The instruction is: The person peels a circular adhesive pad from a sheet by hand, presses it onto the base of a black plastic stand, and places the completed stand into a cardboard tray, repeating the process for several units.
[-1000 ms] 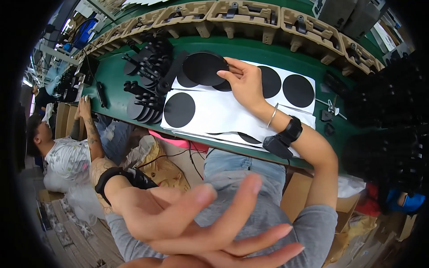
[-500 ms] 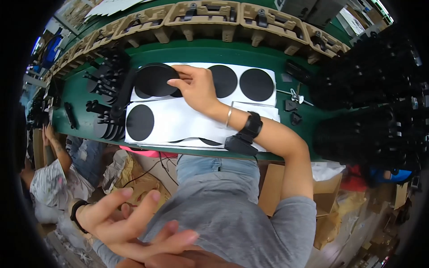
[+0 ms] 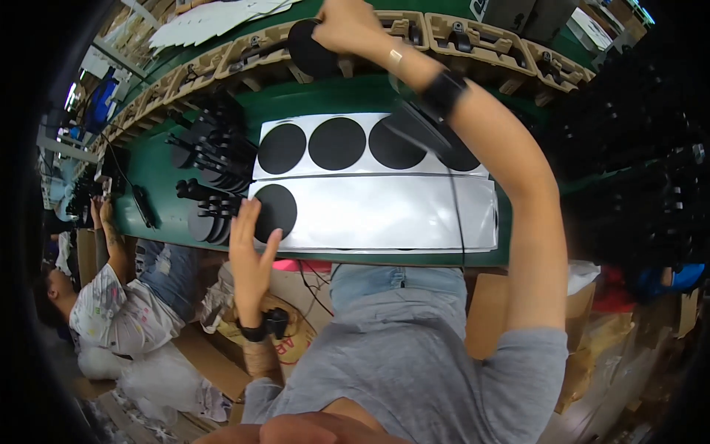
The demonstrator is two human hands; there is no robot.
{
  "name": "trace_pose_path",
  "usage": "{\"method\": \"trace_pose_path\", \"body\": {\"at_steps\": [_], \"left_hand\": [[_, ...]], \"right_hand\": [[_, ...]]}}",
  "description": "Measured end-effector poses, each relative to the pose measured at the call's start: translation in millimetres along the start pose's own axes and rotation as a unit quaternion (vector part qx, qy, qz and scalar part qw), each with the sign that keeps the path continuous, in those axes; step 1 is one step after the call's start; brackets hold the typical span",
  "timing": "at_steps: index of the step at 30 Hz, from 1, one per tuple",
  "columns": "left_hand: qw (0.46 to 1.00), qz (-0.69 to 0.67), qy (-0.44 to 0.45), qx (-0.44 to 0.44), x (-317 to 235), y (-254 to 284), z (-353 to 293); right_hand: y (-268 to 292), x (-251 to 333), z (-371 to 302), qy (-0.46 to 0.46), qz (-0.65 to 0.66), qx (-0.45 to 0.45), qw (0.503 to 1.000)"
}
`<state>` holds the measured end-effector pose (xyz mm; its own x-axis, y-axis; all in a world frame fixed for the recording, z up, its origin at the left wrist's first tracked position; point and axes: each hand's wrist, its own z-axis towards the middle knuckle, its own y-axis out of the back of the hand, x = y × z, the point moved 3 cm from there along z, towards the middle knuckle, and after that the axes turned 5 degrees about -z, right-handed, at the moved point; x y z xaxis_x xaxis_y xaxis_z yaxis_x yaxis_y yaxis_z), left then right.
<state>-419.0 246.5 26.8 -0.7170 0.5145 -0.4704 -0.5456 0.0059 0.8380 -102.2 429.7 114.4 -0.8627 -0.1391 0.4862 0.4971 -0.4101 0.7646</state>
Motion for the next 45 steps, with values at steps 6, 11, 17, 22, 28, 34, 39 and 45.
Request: {"method": "trace_pose_path", "body": {"at_steps": [6, 11, 17, 22, 28, 34, 39, 45], "left_hand": [[0.998, 0.057, 0.008, -0.026, -18.5, -11.0, 0.9], [0.997, 0.075, -0.007, -0.031, -24.8, -16.1, 11.3], [0.99, 0.114, -0.025, -0.081, -19.9, -22.0, 9.3], [0.982, 0.154, -0.015, -0.107, -25.9, -31.2, 9.9], [0.975, 0.183, -0.045, -0.12, -26.9, -34.9, 6.2], [0.973, 0.187, -0.036, -0.128, -18.4, -39.4, -3.0], [0.978, 0.175, -0.04, -0.108, -26.8, -34.8, -6.9], [0.983, 0.137, -0.086, -0.09, -27.7, -26.5, -18.1]], "right_hand": [[-72.9, -9.2, 99.5, -0.043, -0.06, -0.179, 0.981], [-125.8, -40.7, 119.4, -0.059, -0.129, -0.08, 0.987], [-126.9, -11.4, 85.7, -0.031, -0.206, 0.054, 0.977], [-126.8, -4.7, 46.5, -0.044, -0.24, -0.089, 0.966], [-134.1, 1.9, 22.1, -0.08, -0.249, 0.074, 0.962], [-55.7, 38.7, -71.5, 0.058, -0.071, 0.221, 0.971], [34.6, 39.0, -304.5, 0.045, -0.158, 0.274, 0.947], [16.7, 22.7, -369.5, -0.019, -0.085, 0.221, 0.971]]}}
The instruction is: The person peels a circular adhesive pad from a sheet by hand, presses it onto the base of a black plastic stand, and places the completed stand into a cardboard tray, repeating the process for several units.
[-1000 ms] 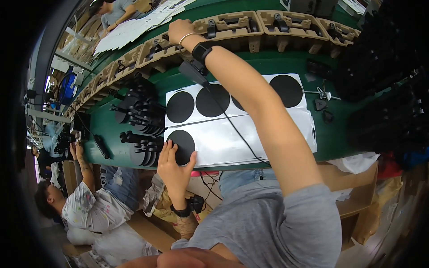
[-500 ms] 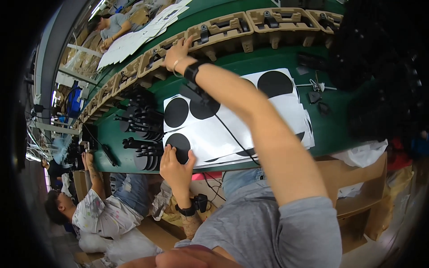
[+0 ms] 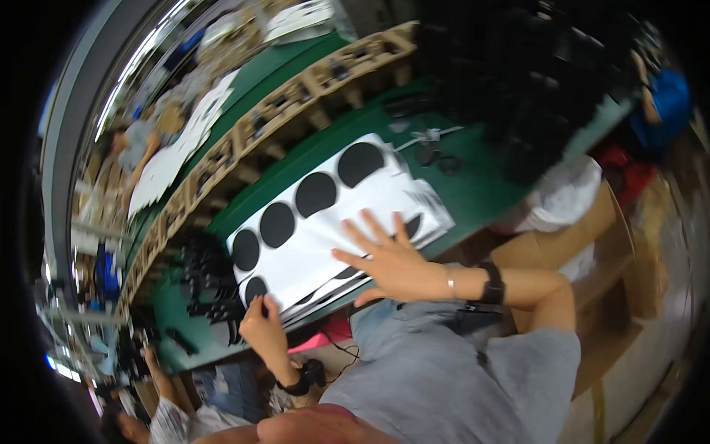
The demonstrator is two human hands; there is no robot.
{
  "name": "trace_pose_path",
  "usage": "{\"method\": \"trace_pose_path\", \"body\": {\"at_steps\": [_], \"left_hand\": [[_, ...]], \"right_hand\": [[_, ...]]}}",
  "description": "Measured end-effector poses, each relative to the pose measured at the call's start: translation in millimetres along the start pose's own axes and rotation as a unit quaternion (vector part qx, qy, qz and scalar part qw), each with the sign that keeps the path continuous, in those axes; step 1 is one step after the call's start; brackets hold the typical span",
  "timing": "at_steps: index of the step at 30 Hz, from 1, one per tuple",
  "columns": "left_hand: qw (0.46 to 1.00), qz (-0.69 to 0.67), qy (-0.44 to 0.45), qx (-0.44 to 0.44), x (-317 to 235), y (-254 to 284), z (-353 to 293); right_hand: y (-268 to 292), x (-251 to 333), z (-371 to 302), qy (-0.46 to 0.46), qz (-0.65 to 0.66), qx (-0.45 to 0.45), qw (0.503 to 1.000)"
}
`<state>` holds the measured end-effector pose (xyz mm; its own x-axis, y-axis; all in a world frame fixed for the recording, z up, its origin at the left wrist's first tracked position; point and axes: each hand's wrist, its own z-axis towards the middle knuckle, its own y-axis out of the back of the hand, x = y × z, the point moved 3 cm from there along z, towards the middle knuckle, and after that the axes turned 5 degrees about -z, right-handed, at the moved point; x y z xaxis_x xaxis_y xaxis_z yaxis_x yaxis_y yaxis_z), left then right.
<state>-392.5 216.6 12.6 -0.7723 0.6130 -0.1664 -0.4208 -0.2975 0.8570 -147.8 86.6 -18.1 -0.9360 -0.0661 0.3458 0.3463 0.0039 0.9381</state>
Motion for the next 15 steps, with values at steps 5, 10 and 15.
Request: {"method": "trace_pose_path", "body": {"at_steps": [5, 10, 15], "left_hand": [[0.989, -0.132, 0.063, -0.035, -26.8, 29.8, 21.3], [0.946, -0.254, 0.155, -0.126, -30.8, 28.0, 33.1], [0.818, -0.487, 0.277, -0.133, 5.8, -24.4, 21.9]], "right_hand": [[9.2, -17.9, -27.4, 0.011, 0.197, -0.052, 0.979], [56.9, -74.8, -103.3, -0.051, 0.419, -0.26, 0.868], [32.3, -169.2, -252.1, -0.29, 0.422, -0.339, 0.789]]}}
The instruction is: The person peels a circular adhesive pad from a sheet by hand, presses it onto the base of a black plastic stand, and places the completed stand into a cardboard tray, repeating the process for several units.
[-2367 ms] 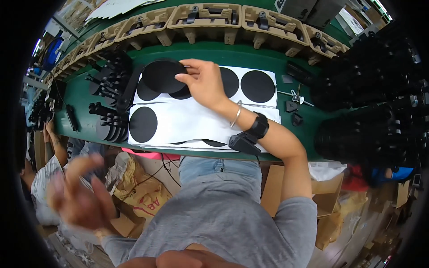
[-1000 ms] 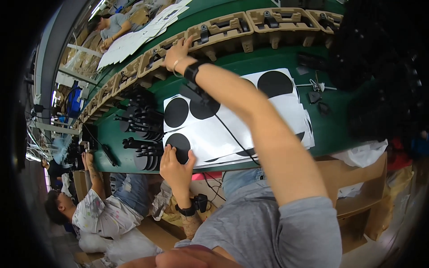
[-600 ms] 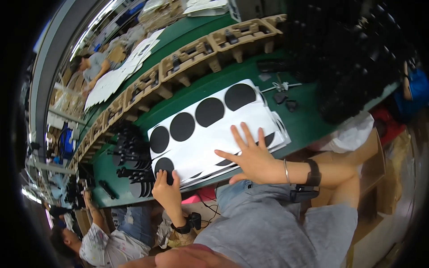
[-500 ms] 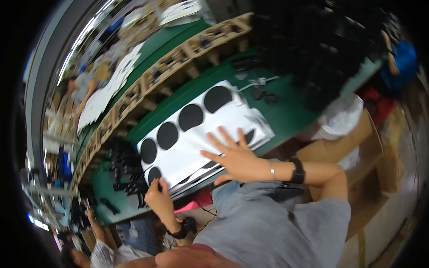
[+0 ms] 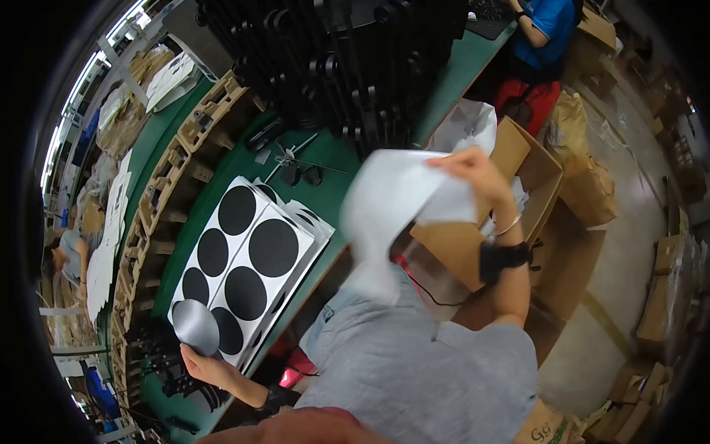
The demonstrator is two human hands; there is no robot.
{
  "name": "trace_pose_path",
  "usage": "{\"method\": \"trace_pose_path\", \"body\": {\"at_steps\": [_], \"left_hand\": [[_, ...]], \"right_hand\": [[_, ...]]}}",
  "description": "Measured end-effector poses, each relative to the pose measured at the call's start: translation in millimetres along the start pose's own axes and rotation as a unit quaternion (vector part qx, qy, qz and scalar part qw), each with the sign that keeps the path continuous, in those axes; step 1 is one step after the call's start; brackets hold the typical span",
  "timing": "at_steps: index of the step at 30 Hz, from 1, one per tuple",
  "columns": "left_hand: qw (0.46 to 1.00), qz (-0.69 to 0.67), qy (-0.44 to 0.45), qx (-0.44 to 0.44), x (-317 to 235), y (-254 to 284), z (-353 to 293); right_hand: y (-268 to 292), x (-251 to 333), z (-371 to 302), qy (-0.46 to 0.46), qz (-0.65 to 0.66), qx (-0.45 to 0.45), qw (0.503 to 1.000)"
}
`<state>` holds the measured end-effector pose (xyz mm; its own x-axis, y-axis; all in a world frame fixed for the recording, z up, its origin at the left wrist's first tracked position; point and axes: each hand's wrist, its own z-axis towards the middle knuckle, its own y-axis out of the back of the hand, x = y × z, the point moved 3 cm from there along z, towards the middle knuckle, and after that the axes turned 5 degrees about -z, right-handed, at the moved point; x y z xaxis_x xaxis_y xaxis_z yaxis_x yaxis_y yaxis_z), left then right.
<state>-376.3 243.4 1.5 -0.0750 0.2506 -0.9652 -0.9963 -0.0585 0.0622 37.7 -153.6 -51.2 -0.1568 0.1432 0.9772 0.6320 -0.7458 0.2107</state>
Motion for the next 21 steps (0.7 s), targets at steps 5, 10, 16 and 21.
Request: {"method": "trace_pose_path", "body": {"at_steps": [5, 10, 16, 21], "left_hand": [[0.997, -0.012, 0.028, -0.066, 50.7, -2.5, 15.5], [0.998, 0.057, -0.012, -0.033, 53.4, 4.8, 18.1], [0.983, 0.123, -0.068, -0.115, 47.6, 6.5, 24.6], [0.99, 0.06, -0.057, -0.115, 61.8, -37.8, 37.9]], "right_hand": [[147.4, -162.2, -32.6, -0.242, -0.213, -0.358, 0.876], [117.9, -244.9, 46.9, -0.201, -0.575, -0.275, 0.744], [53.6, -356.1, 116.5, -0.362, -0.524, -0.004, 0.771], [30.0, -408.8, 182.6, -0.278, -0.464, 0.153, 0.827]]}}
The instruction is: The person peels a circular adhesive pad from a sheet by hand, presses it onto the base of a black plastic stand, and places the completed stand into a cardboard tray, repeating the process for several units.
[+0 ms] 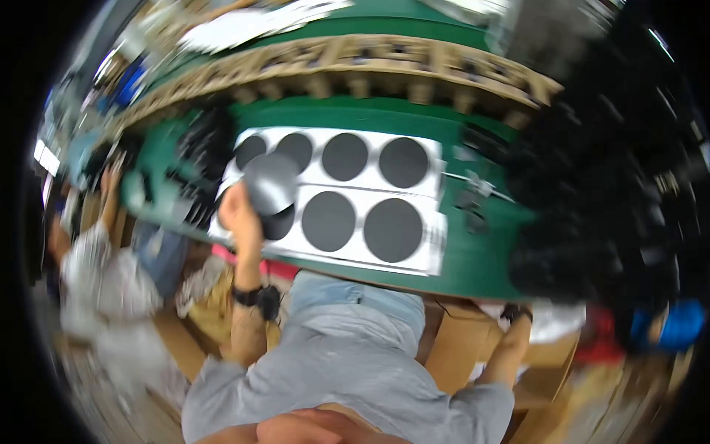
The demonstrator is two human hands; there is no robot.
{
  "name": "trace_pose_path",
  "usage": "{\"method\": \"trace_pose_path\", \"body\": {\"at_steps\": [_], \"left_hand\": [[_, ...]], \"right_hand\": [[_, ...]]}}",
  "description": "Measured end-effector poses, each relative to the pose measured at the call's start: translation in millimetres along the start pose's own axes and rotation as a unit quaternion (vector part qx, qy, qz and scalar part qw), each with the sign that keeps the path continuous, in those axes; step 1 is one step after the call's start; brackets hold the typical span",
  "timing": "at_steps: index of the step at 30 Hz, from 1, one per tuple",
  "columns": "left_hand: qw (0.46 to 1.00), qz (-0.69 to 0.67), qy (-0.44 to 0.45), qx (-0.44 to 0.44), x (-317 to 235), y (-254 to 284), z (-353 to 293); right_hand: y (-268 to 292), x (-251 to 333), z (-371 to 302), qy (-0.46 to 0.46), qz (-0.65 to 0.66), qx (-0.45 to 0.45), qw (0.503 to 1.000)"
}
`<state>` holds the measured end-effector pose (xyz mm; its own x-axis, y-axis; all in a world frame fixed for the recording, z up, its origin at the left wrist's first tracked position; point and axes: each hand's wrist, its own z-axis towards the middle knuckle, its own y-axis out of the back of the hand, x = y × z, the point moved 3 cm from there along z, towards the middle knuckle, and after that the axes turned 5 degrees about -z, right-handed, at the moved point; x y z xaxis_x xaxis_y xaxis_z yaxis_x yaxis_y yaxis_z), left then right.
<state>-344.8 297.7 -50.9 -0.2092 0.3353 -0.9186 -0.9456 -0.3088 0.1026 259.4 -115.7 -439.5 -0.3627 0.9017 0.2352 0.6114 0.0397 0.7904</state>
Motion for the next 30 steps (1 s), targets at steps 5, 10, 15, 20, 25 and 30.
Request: {"method": "trace_pose_path", "body": {"at_steps": [5, 10, 15, 20, 25, 30], "left_hand": [[0.988, -0.138, 0.001, -0.068, -25.8, 6.1, 3.5], [0.898, -0.193, -0.2, -0.34, -80.2, 85.4, 34.5], [0.784, -0.092, -0.221, -0.573, -89.1, 238.9, 68.9], [0.855, -0.172, -0.215, -0.44, -86.0, 212.5, 63.1], [0.965, -0.153, -0.054, -0.205, -71.3, 115.4, -5.1], [0.969, -0.23, 0.029, 0.089, -82.0, 29.0, -27.4]], "right_hand": [[10.3, 256.5, 15.9, 0.227, -0.065, -0.106, 0.966], [-11.1, 337.2, -22.2, 0.31, -0.011, -0.241, 0.92], [-4.2, 322.4, -102.7, 0.319, 0.055, -0.37, 0.871], [111.2, 300.7, -236.5, 0.259, 0.097, -0.566, 0.777], [190.4, 242.5, -355.8, 0.159, 0.098, -0.769, 0.611], [205.3, 324.4, -421.5, 0.561, 0.17, -0.772, 0.244]]}}
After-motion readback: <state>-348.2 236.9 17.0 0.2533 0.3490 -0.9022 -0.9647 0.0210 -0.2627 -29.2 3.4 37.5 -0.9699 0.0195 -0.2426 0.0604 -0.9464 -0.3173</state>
